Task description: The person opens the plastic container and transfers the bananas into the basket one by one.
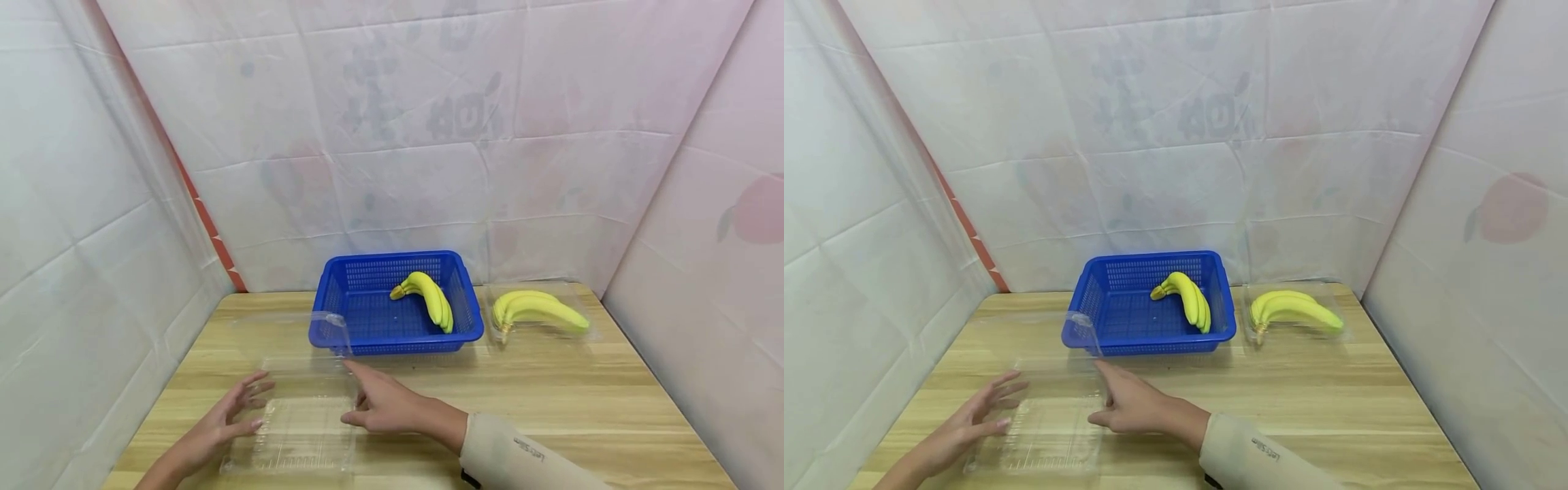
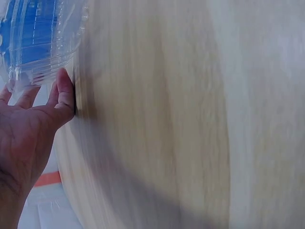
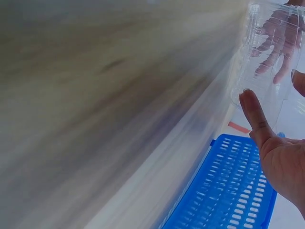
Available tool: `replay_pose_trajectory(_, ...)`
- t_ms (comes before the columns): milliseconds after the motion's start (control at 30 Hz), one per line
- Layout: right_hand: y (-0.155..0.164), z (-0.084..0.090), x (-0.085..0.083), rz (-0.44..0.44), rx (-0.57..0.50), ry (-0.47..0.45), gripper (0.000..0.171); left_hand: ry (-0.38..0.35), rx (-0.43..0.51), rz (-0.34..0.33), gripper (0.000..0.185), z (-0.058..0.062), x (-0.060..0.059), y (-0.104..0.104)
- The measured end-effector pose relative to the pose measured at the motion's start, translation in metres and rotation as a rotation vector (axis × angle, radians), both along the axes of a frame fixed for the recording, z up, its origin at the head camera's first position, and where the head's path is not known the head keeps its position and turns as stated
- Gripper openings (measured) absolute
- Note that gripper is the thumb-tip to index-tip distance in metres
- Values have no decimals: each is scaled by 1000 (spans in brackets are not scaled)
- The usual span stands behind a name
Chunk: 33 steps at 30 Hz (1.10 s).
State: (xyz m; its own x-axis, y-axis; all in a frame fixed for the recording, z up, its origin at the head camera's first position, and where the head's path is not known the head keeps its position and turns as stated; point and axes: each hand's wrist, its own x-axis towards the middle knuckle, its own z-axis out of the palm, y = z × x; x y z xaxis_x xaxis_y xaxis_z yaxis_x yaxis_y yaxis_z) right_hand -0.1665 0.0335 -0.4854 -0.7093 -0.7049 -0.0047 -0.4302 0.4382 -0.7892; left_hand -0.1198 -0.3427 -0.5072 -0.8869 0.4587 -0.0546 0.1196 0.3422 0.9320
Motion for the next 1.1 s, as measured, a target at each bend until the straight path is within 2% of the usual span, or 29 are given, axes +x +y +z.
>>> replay_pose_trajectory(267, -23, 2, -2, 18, 59, 72, 98, -71, 48, -26, 71, 4, 0, -22)
replay_pose_trajectory(567, -48, 6, -6, 14, 136, 219, 98, -53, 77, -11, 67, 7, 1, -41)
replay_pose_trajectory(767, -64, 8, -11, 29, 170, 269, 97, -85, 75, 9, 67, 9, -2, -56)
replay_pose_trajectory(867, -70, 6, -14, 30, 187, 279, 98, -104, 59, 44, 66, 9, -4, -60)
replay_pose_trajectory(1100, -85, 4, -25, 11, 212, 313, 100, -97, 29, 127, 65, 10, -8, -66)
